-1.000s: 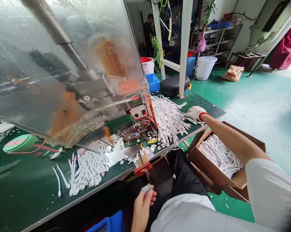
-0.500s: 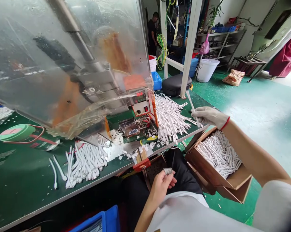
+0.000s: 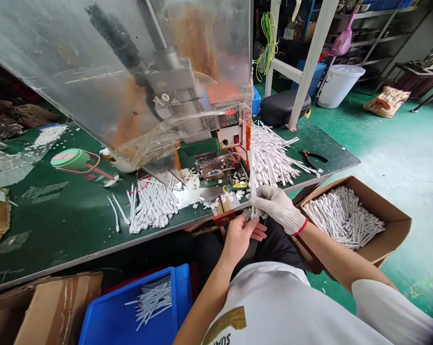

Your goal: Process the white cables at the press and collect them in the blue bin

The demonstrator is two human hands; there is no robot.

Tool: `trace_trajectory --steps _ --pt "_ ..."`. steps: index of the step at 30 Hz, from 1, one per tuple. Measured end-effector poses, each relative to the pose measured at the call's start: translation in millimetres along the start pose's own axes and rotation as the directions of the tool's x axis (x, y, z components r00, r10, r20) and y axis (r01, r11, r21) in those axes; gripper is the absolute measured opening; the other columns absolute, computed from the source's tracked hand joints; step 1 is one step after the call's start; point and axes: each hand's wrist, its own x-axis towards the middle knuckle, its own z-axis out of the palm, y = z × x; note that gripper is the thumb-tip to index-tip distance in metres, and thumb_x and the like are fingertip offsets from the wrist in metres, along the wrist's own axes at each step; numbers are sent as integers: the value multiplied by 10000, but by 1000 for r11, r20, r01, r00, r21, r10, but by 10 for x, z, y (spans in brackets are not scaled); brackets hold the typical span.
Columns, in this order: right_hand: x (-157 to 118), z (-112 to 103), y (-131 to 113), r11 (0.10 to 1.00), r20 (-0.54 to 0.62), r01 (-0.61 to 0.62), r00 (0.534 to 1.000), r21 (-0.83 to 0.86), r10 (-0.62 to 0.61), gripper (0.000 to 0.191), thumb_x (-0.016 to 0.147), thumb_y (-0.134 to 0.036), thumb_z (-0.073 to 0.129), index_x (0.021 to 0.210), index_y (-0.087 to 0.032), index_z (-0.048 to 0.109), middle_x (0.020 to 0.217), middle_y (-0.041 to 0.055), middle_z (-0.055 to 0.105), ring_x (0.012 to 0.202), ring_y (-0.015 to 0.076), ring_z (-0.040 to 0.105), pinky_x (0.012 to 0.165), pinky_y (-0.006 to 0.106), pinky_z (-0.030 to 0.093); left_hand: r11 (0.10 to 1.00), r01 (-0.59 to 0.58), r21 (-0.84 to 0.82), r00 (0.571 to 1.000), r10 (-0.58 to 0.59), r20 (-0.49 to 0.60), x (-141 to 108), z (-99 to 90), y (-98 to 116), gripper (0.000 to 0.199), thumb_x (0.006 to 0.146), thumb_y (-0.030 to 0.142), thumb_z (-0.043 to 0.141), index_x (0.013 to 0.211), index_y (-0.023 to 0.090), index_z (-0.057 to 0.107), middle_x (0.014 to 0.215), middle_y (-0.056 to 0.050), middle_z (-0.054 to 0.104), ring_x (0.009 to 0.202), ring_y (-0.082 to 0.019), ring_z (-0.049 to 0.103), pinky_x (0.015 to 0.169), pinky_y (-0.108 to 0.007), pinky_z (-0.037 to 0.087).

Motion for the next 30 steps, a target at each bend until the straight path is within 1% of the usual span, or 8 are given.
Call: trace_trajectory --steps 3,7,10,15,18,21,25,30 --pt "-23 69 65 1000 5 -31 1000 3 31 295 785 -440 699 756 -171 580 531 -12 575 444 113 519 431 200 438 999 24 -28 1000 -24 -11 -33 -52 -60 437 794 553 699 788 121 636 744 -99 742 596 -191 713 551 -263 568" --pt "42 122 87 991 121 -88 990 105 75 354 792 -501 698 789 -160 605 557 -3 579 443 102 506 424 196 425 996 53 -77 999 -53 5 -109 -127 -88 429 810 528 695 862 103 670 714 -98 740 593 -194 714 544 -256 560" --pt "249 179 49 983 216 -127 972 135 96 410 793 -540 706 839 -136 655 573 -2 560 444 74 464 392 169 347 990 62 -128 998 -63 -1 -204 -224 -57 430 821 509 692 931 93 687 705 -95 740 604 -191 717 546 -241 550" --pt "674 446 -17 975 354 -175 928 134 118 410 739 -512 774 758 -129 630 573 -6 537 430 50 403 378 169 278 983 23 -180 986 -52 -158 -278 -416 17 429 798 496 719 936 91 684 692 -84 736 594 -178 710 556 -233 549" --pt "799 625 7 960 350 -235 921 152 170 406 698 -480 809 718 -148 576 512 -33 483 400 51 370 359 174 244 979 33 -200 975 -75 -208 -258 -503 32 444 778 502 732 940 92 682 681 -76 731 599 -183 712 557 -233 548" --pt "838 730 88 950 308 -261 930 174 200 398 709 -473 798 723 -158 554 518 -32 493 406 59 386 354 174 244 981 59 -183 976 -96 -197 -234 -543 30 465 789 545 698 903 94 680 659 -82 725 583 -190 709 537 -234 540" --pt "856 776 189 952 277 -244 943 186 187 393 748 -489 753 719 -163 536 540 -20 517 417 69 410 358 178 268 989 83 -125 974 -106 -198 -210 -541 32 526 792 619 647 819 94 679 608 -97 711 531 -189 690 497 -230 518" --pt "863 794 212 948 290 -232 943 216 164 400 739 -498 749 721 -154 546 543 -13 539 401 60 391 354 180 253 988 78 -136 974 -104 -203 -195 -528 44 550 769 649 651 799 101 678 592 -93 705 519 -184 681 494 -228 509"
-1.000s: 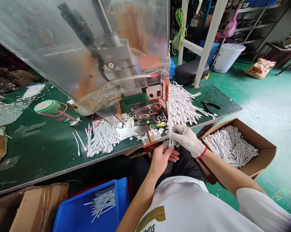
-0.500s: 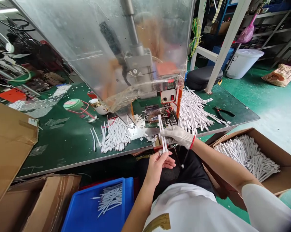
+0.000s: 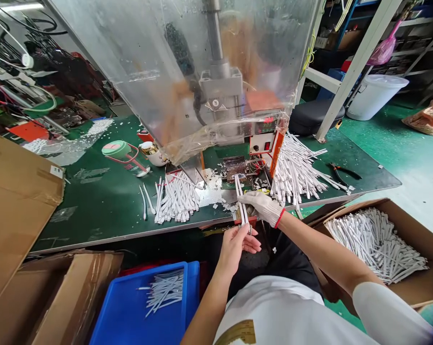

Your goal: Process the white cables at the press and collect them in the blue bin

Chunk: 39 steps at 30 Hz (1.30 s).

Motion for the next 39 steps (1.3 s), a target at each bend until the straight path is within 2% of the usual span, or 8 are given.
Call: trace_trajectory --steps 9,13,17,21,24,34,39 --pt "77 -46 89 1000 -17 -24 1000 19 24 405 707 -492 786 753 -154 568 567 -14 555 416 70 436 354 173 282 1000 4 -21 1000 -4 0 -3 -5 -7 505 787 601 654 790 97 688 596 -90 710 521 -188 688 496 -237 525" --pt "11 -14 9 999 -4 -22 1000 34 22 395 723 -484 775 727 -154 557 550 -13 549 410 65 414 359 174 281 998 43 -51 999 -42 32 5 9 11 528 788 609 642 837 86 700 615 -97 717 530 -198 696 487 -239 522" --pt "51 45 -107 998 -15 -5 1000 64 6 359 743 -476 757 762 -147 614 605 25 609 449 98 483 386 197 367 994 76 -74 996 -72 59 17 37 59 624 792 677 612 962 83 700 690 -108 738 566 -201 708 513 -255 543" --pt "270 95 -152 989 -69 66 996 129 -57 298 799 -431 704 767 -137 667 649 47 631 496 134 543 427 236 445 998 55 -43 998 -54 36 32 58 75 630 786 699 612 899 83 685 692 -113 734 569 -199 706 530 -261 549" --pt "395 126 -165 989 -98 42 995 139 -29 284 855 -402 646 762 -134 660 617 52 621 468 142 530 411 256 440 999 36 -31 999 -35 22 43 63 54 646 788 716 588 857 81 684 662 -113 725 561 -202 703 523 -260 543" --pt "373 142 -211 986 -121 25 993 167 -4 214 871 -313 646 790 -116 660 637 62 627 480 133 540 423 242 427 999 -25 -47 1000 26 6 80 78 -27 668 770 738 562 785 88 715 645 -134 721 537 -195 682 507 -254 505" --pt "428 93 -145 990 -106 34 994 140 -19 237 856 -363 671 815 -130 660 676 82 641 510 144 549 446 252 442 997 -21 -79 1000 23 19 111 74 -56 691 743 761 561 787 87 711 632 -136 711 532 -199 673 528 -273 508"
